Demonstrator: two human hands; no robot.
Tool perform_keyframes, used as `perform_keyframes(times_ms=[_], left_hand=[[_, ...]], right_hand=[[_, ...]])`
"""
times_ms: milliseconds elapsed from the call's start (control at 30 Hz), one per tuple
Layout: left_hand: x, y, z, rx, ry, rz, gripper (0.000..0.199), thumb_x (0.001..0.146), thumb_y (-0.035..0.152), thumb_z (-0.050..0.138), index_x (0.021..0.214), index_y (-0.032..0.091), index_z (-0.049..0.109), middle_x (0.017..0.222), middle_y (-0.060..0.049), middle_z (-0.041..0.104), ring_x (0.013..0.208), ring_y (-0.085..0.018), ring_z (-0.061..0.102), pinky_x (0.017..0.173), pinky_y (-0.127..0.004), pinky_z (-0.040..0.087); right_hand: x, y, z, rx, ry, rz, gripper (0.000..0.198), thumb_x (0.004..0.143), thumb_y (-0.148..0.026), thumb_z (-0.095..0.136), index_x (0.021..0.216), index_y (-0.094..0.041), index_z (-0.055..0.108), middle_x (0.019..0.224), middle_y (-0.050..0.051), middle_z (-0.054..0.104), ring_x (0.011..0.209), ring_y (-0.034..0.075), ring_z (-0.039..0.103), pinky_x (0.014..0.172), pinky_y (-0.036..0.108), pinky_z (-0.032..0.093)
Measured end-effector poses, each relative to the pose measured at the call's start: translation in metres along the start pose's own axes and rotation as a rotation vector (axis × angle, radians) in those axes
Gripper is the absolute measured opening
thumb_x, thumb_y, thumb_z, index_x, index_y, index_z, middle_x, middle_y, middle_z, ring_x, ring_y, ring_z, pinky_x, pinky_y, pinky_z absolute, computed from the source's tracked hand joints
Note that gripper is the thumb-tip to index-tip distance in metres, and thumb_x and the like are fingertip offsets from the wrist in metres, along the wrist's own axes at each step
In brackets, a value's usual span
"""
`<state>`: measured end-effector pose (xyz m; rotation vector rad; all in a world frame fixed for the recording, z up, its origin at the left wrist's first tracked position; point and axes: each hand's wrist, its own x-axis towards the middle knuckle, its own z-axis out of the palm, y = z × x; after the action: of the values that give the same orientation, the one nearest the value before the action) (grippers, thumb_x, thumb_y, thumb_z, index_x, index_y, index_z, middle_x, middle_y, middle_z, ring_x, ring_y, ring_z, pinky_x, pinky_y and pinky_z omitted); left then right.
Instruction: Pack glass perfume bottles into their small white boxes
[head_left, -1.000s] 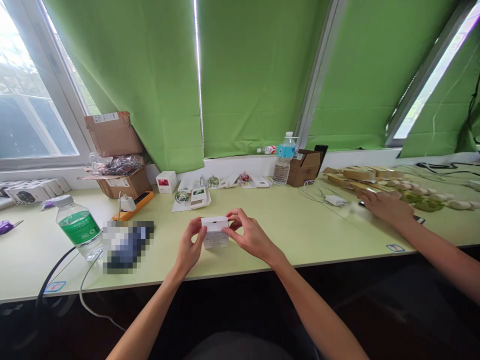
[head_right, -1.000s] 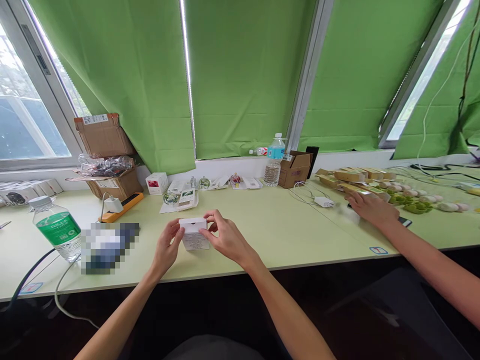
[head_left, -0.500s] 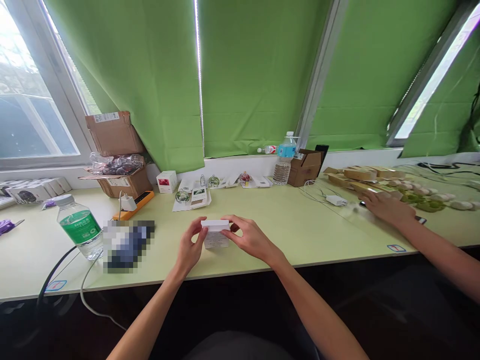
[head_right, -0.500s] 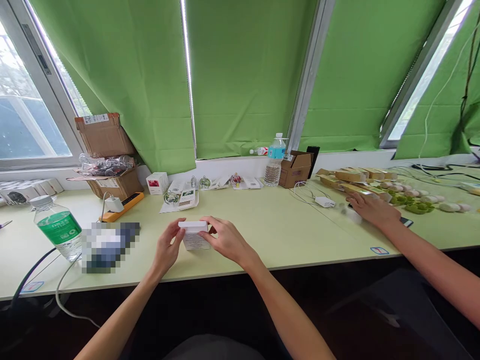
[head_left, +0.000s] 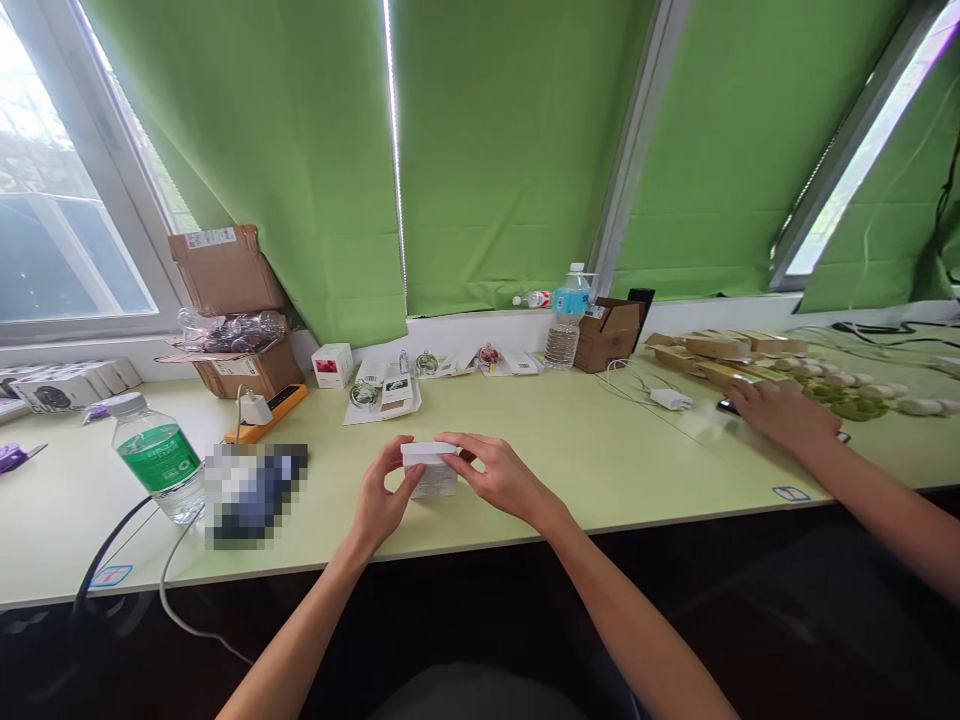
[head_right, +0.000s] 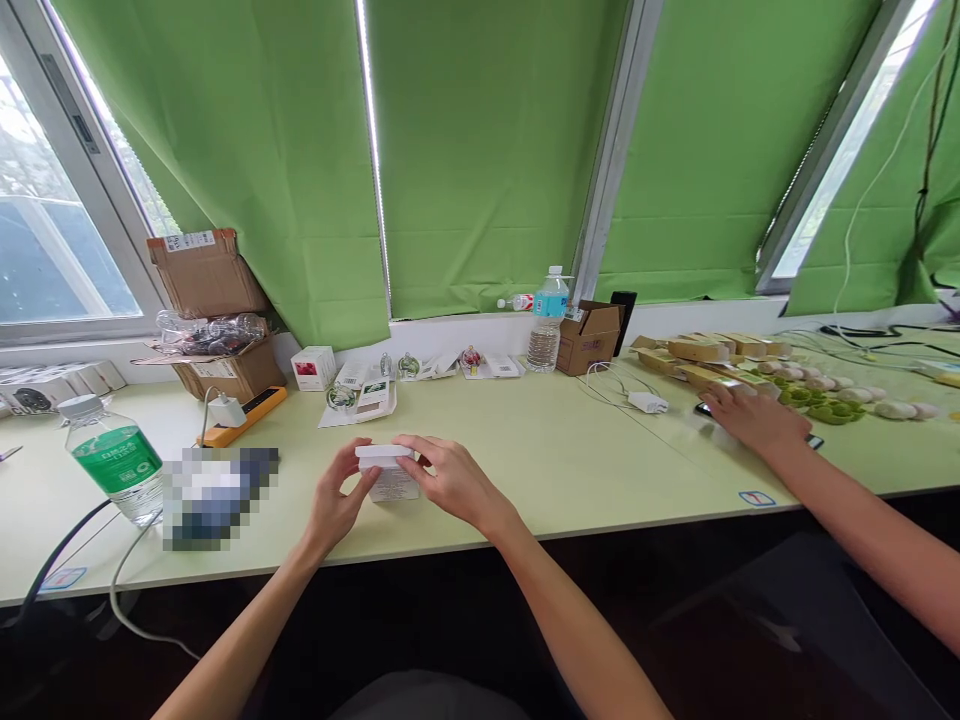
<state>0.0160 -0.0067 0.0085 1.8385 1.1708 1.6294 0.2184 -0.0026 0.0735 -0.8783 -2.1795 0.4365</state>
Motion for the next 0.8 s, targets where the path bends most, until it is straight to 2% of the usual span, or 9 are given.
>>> perform_keyframes(times_ms=[367,667,800], left_hand=[[0.0,0.001,-0.002,0.008,-0.019,-0.022,0.034,0.089,0.036,0.059,0.121,0.024,0.055,0.112,-0.005,0.067,0.101,-0.019,0.064,0.09,-0.035,0.053],[0.0,-0.003,-0.001,0.0,-0.012,-0.019,0.036,0.089,0.037,0.059,0.123,0.025,0.055,0.111,-0.006,0.067,0.102,-0.02,0.064,0.089,-0.036,0.053],[0.0,-0.001,-0.003,-0.003,-0.034,-0.018,0.041,0.09,0.036,0.059,0.129,0.027,0.051,0.121,-0.008,0.064,0.103,-0.02,0.064,0.087,-0.037,0.054]], right_hand=[[0.0,0.004,0.003,-0.017,0.032,0.005,0.03,0.094,-0.023,0.048,0.12,-0.029,0.062,0.114,0.001,0.07,0.093,0.018,0.067,0.084,0.031,0.053],[0.002,0.007,0.014,-0.074,0.117,0.033,0.028,0.093,-0.024,0.047,0.115,-0.029,0.064,0.106,0.001,0.072,0.082,0.018,0.067,0.073,0.029,0.053],[0.002,0.009,0.021,-0.085,0.177,0.039,0.029,0.092,-0.022,0.047,0.115,-0.029,0.064,0.107,0.002,0.071,0.083,0.019,0.067,0.073,0.03,0.054]])
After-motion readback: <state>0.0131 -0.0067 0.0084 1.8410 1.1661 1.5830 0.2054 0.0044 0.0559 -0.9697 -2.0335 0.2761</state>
